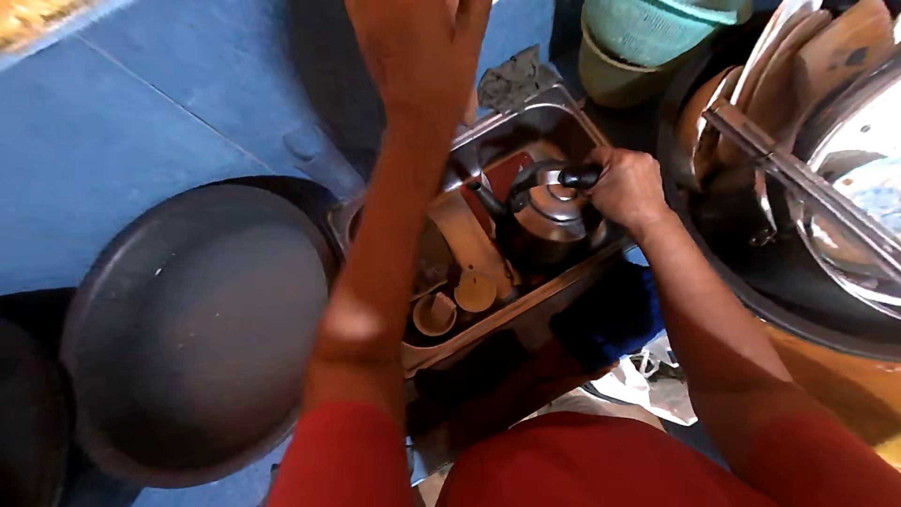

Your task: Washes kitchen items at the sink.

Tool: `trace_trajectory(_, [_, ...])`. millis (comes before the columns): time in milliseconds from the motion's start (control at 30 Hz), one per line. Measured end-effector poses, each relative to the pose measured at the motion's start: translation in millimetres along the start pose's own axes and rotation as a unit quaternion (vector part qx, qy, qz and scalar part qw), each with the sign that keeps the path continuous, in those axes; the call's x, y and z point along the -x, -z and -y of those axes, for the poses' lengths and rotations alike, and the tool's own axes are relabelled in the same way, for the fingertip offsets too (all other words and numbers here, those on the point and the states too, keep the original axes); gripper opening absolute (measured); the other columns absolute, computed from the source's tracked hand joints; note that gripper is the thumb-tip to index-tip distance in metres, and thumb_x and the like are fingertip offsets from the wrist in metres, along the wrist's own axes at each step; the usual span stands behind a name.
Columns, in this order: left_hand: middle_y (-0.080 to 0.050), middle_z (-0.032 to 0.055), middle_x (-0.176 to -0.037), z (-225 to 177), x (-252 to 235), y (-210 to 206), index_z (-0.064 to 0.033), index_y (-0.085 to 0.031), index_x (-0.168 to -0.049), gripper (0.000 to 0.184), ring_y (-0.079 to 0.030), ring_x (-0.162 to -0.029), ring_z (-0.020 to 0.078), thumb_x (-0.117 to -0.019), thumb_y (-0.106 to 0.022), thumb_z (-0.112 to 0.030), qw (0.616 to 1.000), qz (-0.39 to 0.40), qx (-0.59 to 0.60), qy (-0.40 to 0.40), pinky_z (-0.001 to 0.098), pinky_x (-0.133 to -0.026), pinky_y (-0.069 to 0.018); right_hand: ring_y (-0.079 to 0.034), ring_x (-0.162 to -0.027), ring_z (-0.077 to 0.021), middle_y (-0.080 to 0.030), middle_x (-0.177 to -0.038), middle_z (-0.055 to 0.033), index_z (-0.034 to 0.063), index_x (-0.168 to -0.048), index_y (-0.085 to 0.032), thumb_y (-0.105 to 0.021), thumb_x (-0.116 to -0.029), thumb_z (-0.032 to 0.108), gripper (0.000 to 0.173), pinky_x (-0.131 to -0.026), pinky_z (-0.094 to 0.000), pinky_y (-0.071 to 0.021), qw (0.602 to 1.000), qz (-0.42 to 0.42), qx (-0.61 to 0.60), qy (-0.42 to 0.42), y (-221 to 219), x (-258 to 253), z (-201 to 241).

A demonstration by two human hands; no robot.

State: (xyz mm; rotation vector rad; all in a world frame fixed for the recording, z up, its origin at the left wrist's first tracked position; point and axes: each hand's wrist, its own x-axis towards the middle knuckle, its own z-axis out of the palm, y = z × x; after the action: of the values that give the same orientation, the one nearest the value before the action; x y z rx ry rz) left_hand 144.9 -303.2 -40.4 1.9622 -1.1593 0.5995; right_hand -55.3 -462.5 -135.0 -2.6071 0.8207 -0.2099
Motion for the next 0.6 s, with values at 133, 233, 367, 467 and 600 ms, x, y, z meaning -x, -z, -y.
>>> trace_trajectory(133, [-0.064,0.0041,-0.072,-83.3,116.7,-34.3,0.0033,-0.066,-0.084,0.033,-0.061,-0.065,0.0071,-0.1054,-0.049,-0.016,0.932,-0.012,0.300,0.204,0.0269,-0.063,-0.0538,-0.069,-0.099,-0.0467,-0.073,-0.103,-0.0224,0.0109,-0.115,-0.071,-0.069,-0.0892,0.015,0.026,-0.080,-0.0697,-0.0478,0.999,-0.022,-0.028,0.027,-0.9,-12.7,-1.5])
trace_trajectory(233, [-0.070,0.0158,-0.109,-97.9,132.2,-74.4,0.0027,-0.063,-0.126,0.049,-0.070,-0.090,0.0210,-0.1109,-0.041,-0.039,0.799,0.189,0.390,0.417,0.0401,-0.082,-0.0590,-0.070,-0.098,-0.0459,-0.074,-0.105,-0.0209,0.0136,-0.116,-0.072,-0.069,-0.0902,0.020,0.027,-0.078,-0.0695,-0.0484,0.995,-0.056,-0.040,0.071,-4.9,-18.9,3.0])
trace_trajectory(367, [-0.057,0.0213,-0.136,-94.1,103.4,-97.9,-0.0011,-0.047,-0.145,0.055,-0.062,-0.115,0.0266,-0.1111,-0.038,-0.043,0.686,0.105,0.501,0.516,0.0415,-0.097,-0.0539,-0.070,-0.096,-0.0476,-0.074,-0.106,-0.0204,0.0151,-0.120,-0.071,-0.071,-0.0881,0.020,0.033,-0.075,-0.0709,-0.0479,0.989,-0.087,-0.044,0.111,-10.2,-25.4,11.4])
trace_trajectory(467, [-0.058,0.0181,-0.127,-81.3,90.2,-99.2,-0.0031,-0.046,-0.141,0.046,-0.062,-0.107,0.0230,-0.1114,-0.041,-0.038,0.684,0.059,0.518,0.510,0.0386,-0.092,-0.0542,-0.071,-0.092,-0.0473,-0.075,-0.103,-0.0205,0.0153,-0.124,-0.069,-0.071,-0.0889,0.019,0.035,-0.071,-0.0691,-0.0489,0.983,-0.110,-0.032,0.143,-10.9,-26.9,19.6])
trace_trajectory(600, [-0.059,0.0179,-0.122,-80.3,94.6,-77.4,0.0033,-0.053,-0.133,0.044,-0.061,-0.107,0.0208,-0.1129,-0.037,-0.032,0.716,0.029,0.502,0.485,0.0384,-0.095,-0.0536,-0.072,-0.087,-0.0448,-0.076,-0.099,-0.0185,0.0139,-0.125,-0.068,-0.071,-0.0863,0.014,0.039,-0.068,-0.0648,-0.0507,0.967,-0.148,-0.030,0.206,-6.1,-23.8,36.2])
